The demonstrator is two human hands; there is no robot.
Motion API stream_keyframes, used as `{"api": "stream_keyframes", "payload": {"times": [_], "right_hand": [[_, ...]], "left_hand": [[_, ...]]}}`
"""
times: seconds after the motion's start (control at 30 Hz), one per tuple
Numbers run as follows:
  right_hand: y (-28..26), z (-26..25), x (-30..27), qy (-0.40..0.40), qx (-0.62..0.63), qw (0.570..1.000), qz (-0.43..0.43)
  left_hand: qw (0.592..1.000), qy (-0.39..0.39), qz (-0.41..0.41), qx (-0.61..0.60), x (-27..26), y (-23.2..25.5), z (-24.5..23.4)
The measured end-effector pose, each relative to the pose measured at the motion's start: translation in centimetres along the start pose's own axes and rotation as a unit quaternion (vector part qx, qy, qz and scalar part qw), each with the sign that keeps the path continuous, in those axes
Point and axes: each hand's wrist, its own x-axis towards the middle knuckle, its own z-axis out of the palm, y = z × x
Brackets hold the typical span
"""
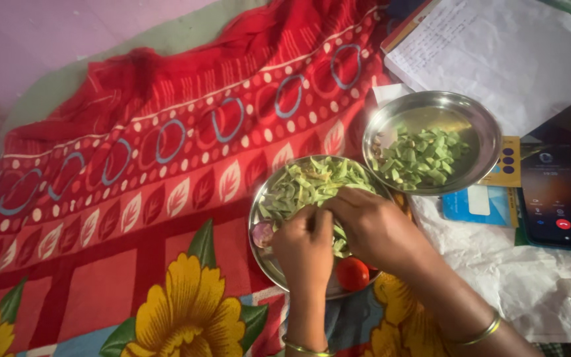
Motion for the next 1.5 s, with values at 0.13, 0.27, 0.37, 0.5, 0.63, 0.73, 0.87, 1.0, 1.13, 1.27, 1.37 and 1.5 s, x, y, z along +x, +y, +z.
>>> {"api": "stream_keyframes", "payload": {"times": [0.13,0.27,0.37,0.5,0.63,0.73,0.87,1.0,1.13,1.27,1.37,1.5], "right_hand": [[-1.2,0.9,0.4,0.061,-0.039,0.996,-0.050],[-1.6,2.0,0.3,0.118,-0.018,0.991,-0.062],[-1.3,3.5,-0.2,0.185,0.072,0.977,0.078],[1.9,4.6,-0.8,0.165,0.596,0.695,0.367],[3.4,4.7,-1.8,0.132,0.703,0.561,0.417],[3.3,4.7,-1.6,0.122,0.719,0.519,0.445],[2.9,4.7,-1.5,0.136,0.721,0.491,0.470],[4.5,4.9,-2.0,0.130,0.727,0.472,0.481],[8.5,4.4,-3.2,0.220,0.740,0.502,0.391],[13.4,0.4,-5.1,0.418,0.633,0.589,0.279],[15.8,-2.3,-5.4,0.548,0.531,0.590,0.263],[15.6,-3.3,-3.8,0.494,0.470,0.686,0.253]], "left_hand": [[0.966,0.016,-0.012,-0.256,0.4,-3.0,0.4],[0.826,0.002,-0.181,-0.534,0.8,-4.1,1.0],[0.727,-0.075,-0.190,-0.656,1.0,-3.3,0.7],[0.750,-0.004,-0.122,-0.650,1.1,-1.2,-0.1],[0.927,0.053,0.062,-0.367,0.3,0.6,-0.7],[0.964,0.035,0.162,-0.209,-0.3,1.5,0.1],[0.959,0.021,0.281,-0.014,-0.7,2.7,0.8],[0.956,-0.038,0.289,-0.022,-0.9,2.8,0.7],[0.949,0.008,0.309,-0.056,0.2,1.2,0.5],[0.966,0.090,0.230,-0.074,1.5,-0.7,-0.9],[0.973,0.105,0.122,-0.166,1.9,-1.4,-2.1],[0.965,0.124,0.100,-0.209,2.3,-1.9,-2.6]]}}
